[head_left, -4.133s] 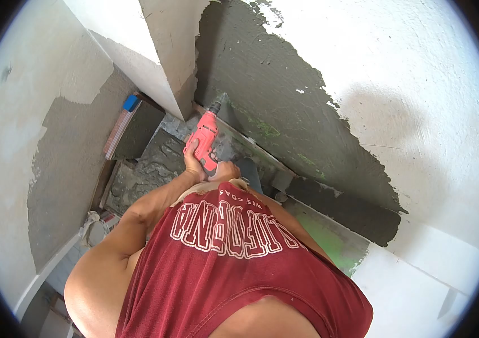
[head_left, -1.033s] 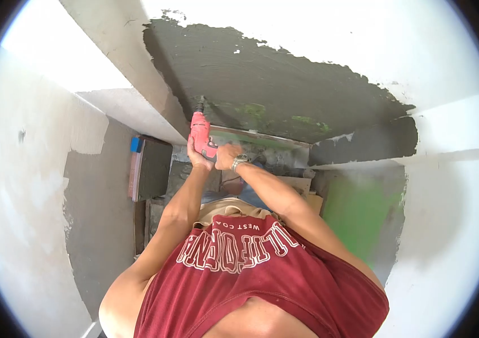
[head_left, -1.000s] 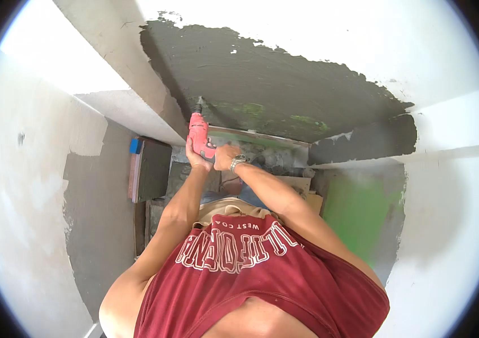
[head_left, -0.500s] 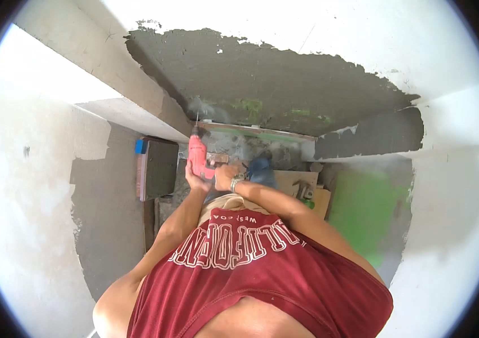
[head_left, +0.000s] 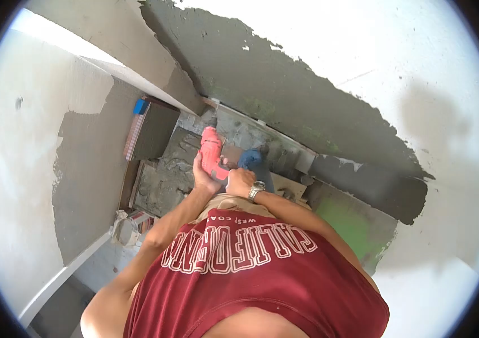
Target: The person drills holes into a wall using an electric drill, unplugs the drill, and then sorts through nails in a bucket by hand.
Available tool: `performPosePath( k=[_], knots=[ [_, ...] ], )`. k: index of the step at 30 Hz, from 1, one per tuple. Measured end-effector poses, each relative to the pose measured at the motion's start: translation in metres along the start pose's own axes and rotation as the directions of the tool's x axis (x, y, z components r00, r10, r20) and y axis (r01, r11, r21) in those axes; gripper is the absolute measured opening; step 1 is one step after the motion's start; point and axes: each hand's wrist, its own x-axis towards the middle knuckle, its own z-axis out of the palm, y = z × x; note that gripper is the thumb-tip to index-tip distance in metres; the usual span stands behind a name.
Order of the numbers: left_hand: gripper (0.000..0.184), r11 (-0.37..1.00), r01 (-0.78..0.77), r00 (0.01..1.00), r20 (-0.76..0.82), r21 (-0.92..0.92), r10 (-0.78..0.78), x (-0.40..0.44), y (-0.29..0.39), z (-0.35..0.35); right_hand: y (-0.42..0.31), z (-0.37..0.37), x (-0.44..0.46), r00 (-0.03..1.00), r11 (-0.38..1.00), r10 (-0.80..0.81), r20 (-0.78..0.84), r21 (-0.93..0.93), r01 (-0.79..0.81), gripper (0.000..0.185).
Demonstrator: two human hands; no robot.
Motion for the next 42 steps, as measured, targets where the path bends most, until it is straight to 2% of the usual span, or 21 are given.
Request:
performPosePath(
  k=[3, 5, 9, 10, 13, 19, 25, 28, 35, 38, 40, 42],
  knots=[
    [0.058, 0.994, 0.000, 1.000, -0.009, 0.109, 0.001, -0.006, -0.007, 0.019, 0.010, 0.009, -0.002, 0.995, 0.993, 0.085, -0.044, 0.084, -0.081, 0.027],
    [0.057, 0.989, 0.093, 0.994, 0.046, 0.119, -0.099, -0.012, -0.010, 0.025, 0.015, 0.021, -0.011, 0.980, 0.982, 0.146, -0.136, 0.137, -0.127, 0.025],
    [0.058, 0.973, 0.133, 0.987, 0.067, 0.187, -0.148, -0.005, -0.025, 0.014, 0.017, 0.031, -0.027, 0.961, 0.953, 0.264, -0.083, 0.178, -0.246, 0.032],
    [0.059, 0.973, 0.148, 0.988, 0.026, 0.174, -0.155, -0.010, -0.031, 0.019, 0.019, 0.038, -0.029, 0.944, 0.946, 0.302, -0.133, 0.165, -0.279, 0.033],
    [0.059, 0.971, 0.164, 0.984, 0.047, 0.171, -0.174, -0.001, -0.042, 0.011, 0.020, 0.040, -0.042, 0.929, 0.936, 0.338, -0.154, 0.155, -0.315, 0.032],
    [0.057, 0.966, 0.194, 0.968, 0.124, 0.171, -0.217, 0.008, -0.054, 0.011, 0.034, 0.048, -0.045, 0.912, 0.930, 0.361, -0.196, 0.154, -0.335, 0.030],
    [0.055, 0.963, 0.217, 0.968, 0.095, 0.158, -0.234, 0.018, -0.055, 0.011, 0.034, 0.046, -0.039, 0.895, 0.918, 0.394, -0.211, 0.132, -0.373, 0.030],
    [0.055, 0.969, 0.177, 0.978, 0.082, 0.172, -0.193, 0.019, -0.058, 0.013, 0.036, 0.039, -0.040, 0.902, 0.921, 0.387, -0.192, 0.121, -0.369, 0.030],
    [0.052, 0.972, 0.223, 0.970, 0.084, 0.071, -0.229, 0.032, -0.057, 0.015, 0.036, 0.026, -0.031, 0.909, 0.925, 0.380, -0.168, 0.066, -0.375, 0.030],
    [0.052, 0.970, 0.228, 0.969, 0.080, 0.080, -0.234, 0.029, -0.057, 0.018, 0.043, 0.036, -0.028, 0.886, 0.918, 0.396, -0.242, 0.080, -0.389, 0.028],
    [0.053, 0.972, 0.209, 0.976, 0.035, 0.106, -0.214, 0.026, -0.056, 0.019, 0.036, 0.024, -0.035, 0.899, 0.921, 0.389, -0.201, 0.105, -0.375, 0.029],
    [0.059, 0.969, 0.217, 0.973, 0.056, 0.115, -0.224, 0.024, -0.054, 0.023, 0.035, 0.018, -0.040, 0.903, 0.918, 0.393, -0.171, 0.119, -0.378, 0.030]
  ],
)
